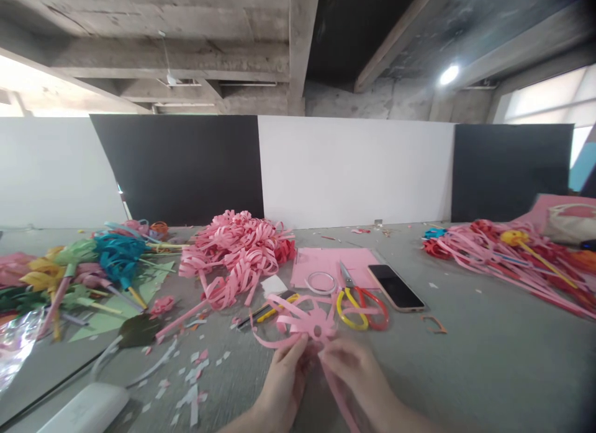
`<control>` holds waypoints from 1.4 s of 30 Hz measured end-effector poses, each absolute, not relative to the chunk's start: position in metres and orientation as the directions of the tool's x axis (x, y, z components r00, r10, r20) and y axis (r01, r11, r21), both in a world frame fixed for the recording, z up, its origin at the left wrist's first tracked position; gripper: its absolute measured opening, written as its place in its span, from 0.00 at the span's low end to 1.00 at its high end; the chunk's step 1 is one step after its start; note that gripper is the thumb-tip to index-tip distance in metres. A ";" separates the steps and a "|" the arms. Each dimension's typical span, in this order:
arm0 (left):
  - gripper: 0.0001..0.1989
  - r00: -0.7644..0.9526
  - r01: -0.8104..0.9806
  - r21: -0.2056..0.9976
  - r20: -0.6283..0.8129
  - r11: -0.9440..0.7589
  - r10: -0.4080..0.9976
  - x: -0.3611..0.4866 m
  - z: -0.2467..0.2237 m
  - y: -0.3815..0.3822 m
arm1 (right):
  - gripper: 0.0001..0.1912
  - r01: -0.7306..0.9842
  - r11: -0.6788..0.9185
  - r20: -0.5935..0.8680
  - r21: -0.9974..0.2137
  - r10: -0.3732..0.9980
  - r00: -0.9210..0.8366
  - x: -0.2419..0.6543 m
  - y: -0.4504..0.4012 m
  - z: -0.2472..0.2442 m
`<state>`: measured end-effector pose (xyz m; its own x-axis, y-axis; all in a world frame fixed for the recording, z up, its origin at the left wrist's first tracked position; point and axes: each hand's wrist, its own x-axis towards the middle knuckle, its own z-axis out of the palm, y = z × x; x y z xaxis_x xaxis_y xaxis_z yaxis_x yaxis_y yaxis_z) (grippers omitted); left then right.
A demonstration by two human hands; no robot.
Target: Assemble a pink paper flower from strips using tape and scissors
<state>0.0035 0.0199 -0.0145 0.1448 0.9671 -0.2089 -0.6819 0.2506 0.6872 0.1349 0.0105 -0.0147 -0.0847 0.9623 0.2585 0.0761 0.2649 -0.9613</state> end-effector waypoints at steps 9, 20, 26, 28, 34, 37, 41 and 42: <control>0.10 0.213 -0.494 0.844 -0.116 0.209 0.970 0.005 -0.012 0.015 | 0.09 0.153 0.276 0.270 -0.949 0.961 -0.059 0.134 0.014 -0.017; 0.08 0.316 0.298 0.828 0.384 -0.475 0.867 -0.003 -0.005 -0.005 | 0.13 0.133 0.234 0.240 -0.963 0.970 0.031 0.136 0.017 -0.018; 0.08 0.148 0.293 0.874 0.359 -0.387 0.922 -0.003 -0.010 -0.001 | 0.11 0.194 0.278 0.270 -0.941 0.960 -0.070 0.133 0.011 -0.020; 0.07 0.154 0.307 0.880 0.330 -0.363 0.931 -0.002 -0.011 0.002 | 0.11 0.213 0.285 0.271 -0.935 0.958 -0.092 0.133 0.010 -0.018; 0.10 0.110 0.320 0.884 0.323 -0.341 0.940 -0.003 -0.015 0.011 | 0.09 0.251 0.292 0.270 -0.923 0.955 -0.121 0.131 0.008 -0.015; 0.11 0.102 0.309 0.899 0.291 -0.309 0.951 -0.003 -0.016 0.010 | 0.09 0.263 0.293 0.274 -0.919 0.956 -0.107 0.131 0.009 -0.016; 0.10 0.132 0.246 0.933 0.237 -0.264 0.962 -0.001 -0.014 0.003 | 0.10 0.236 0.288 0.278 -0.928 0.958 -0.074 0.134 0.012 -0.022; 0.10 0.130 0.240 0.934 0.237 -0.263 0.963 -0.001 -0.014 0.001 | 0.10 0.233 0.285 0.276 -0.930 0.958 -0.072 0.134 0.013 -0.023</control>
<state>-0.0012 0.0010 -0.0139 0.1304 0.9627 0.2371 0.2404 -0.2627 0.9344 0.1342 0.0130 -0.0227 -0.0721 0.9584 0.2762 0.2328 0.2854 -0.9297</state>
